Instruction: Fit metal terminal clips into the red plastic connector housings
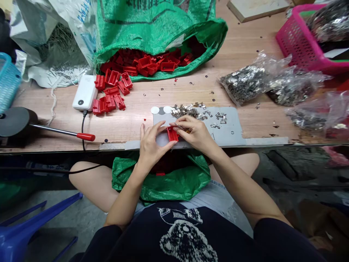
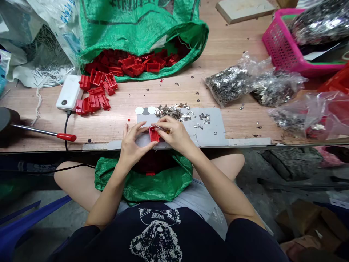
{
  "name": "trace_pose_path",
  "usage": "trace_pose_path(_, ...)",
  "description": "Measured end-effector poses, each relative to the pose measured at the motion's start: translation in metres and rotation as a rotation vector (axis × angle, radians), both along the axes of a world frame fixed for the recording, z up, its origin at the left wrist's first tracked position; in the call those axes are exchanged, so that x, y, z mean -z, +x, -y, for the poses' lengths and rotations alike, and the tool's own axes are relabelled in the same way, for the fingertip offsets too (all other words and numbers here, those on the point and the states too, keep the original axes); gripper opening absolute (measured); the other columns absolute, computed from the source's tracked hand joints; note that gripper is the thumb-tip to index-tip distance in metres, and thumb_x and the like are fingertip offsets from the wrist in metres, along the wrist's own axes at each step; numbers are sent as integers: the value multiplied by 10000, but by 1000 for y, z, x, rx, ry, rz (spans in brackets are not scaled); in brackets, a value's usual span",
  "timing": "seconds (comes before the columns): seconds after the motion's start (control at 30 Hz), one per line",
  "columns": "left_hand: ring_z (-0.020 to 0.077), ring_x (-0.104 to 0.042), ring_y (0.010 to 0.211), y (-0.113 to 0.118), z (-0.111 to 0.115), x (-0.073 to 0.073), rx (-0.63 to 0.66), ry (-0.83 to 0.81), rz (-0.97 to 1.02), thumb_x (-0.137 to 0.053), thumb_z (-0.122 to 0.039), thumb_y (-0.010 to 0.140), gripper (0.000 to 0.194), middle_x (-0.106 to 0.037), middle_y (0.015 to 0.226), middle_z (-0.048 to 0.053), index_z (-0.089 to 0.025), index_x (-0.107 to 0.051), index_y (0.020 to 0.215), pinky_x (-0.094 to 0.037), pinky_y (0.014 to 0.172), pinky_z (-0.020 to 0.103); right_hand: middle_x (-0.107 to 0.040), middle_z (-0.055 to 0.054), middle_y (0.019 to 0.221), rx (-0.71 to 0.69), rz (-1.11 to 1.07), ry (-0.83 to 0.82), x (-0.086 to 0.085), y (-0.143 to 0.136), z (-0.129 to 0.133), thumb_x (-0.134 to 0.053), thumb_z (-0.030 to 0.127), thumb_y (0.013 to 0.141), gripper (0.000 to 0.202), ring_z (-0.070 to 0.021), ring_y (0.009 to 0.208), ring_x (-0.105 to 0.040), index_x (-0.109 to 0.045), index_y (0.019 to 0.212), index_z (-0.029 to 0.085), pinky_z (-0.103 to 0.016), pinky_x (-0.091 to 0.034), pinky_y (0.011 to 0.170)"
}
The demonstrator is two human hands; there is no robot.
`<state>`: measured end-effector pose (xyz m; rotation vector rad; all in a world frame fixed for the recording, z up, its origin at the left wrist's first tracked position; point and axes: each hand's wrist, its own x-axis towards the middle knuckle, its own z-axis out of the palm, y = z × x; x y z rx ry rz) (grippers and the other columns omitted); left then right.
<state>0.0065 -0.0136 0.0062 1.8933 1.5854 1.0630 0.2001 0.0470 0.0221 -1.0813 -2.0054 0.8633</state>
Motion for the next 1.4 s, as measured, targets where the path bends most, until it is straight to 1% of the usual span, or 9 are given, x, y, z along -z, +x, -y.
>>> trace_pose_path(0.13, 221, -664, 1246, 0, 1, -2, 8, -14, 8, -852, -395, 801, 722, -755, 1216, 42, -255, -469, 1396, -138, 1300, 579, -757, -65, 952, 108, -36, -32, 1, -9, 6, -692, 263, 899, 152, -203, 883, -712, -805, 984, 209, -319, -560, 777)
trace_pose_path(0.27, 210, -671, 1216, 1, 1, -3, 2, -10, -4, -852, -381, 803, 694, -752, 1223, 34, -257, -496, 1386, -117, 1303, 575, -768, -72, 938, 116, 139, 74, -5, -9, 9, -649, 194, 898, 161, -208, 835, -717, -805, 936, 198, -323, -542, 754)
trace_pose_path(0.4, 215, -690, 1136, 3, 1, -2, -21, 24, -48, -856, -393, 796, 642, -755, 1191, 38, -248, -565, 1349, -158, 1288, 601, -775, -82, 992, 72, 226, 49, -15, -3, 14, -612, 255, 956, 228, -223, 883, -721, -794, 1080, 196, -348, -550, 805)
trace_pose_path(0.53, 229, -693, 1089, 9, 3, 2, -55, 122, -118, -839, -457, 798, 550, -765, 1138, 55, -227, -652, 1262, -220, 1271, 603, -741, -106, 1110, 179, 203, 2, -27, 2, 33, -446, 309, 1046, 383, -240, 997, -699, -702, 1311, 204, -397, -554, 887)
trace_pose_path(0.6, 230, -696, 1077, 12, 4, 3, -76, 173, -137, -822, -473, 811, 521, -771, 1124, 62, -216, -670, 1237, -221, 1276, 592, -708, -118, 1076, 194, 262, 0, -29, -1, 47, -389, 274, 1051, 439, -239, 937, -685, -638, 1399, 179, -402, -563, 836)
trace_pose_path(0.67, 229, -700, 1065, 14, 5, 4, -94, 200, -145, -809, -461, 827, 489, -774, 1119, 62, -213, -677, 1226, -210, 1283, 584, -671, -118, 1021, 169, 282, 17, -27, -5, 57, -415, 239, 1036, 446, -224, 857, -666, -612, 1423, 136, -378, -567, 767)
trace_pose_path(0.93, 230, -704, 1047, 13, 3, 3, -92, 203, -157, -806, -431, 839, 428, -779, 1098, 55, -224, -692, 1196, -194, 1282, 595, -645, -108, 998, 241, 156, 184, -8, -20, 58, -522, 137, 999, 321, -201, 883, -666, -707, 1260, 151, -334, -581, 745)
trace_pose_path(1.1, 231, -705, 1057, 11, 2, 4, -75, 205, -152, -822, -395, 830, 392, -780, 1100, 55, -217, -694, 1154, -194, 1280, 609, -641, -93, 985, 248, 140, 175, -9, -23, 56, -529, 140, 1001, 301, -185, 858, -666, -714, 1233, 188, -319, -586, 735)
trace_pose_path(1.4, 226, -706, 1050, 10, 1, 1, -55, 183, -144, -794, -364, 862, 342, -780, 1081, 49, -211, -681, 1146, -180, 1277, 636, -635, -75, 963, 221, 172, 138, -15, -23, 51, -527, 95, 989, 281, -151, 803, -642, -705, 1187, 183, -279, -561, 695)
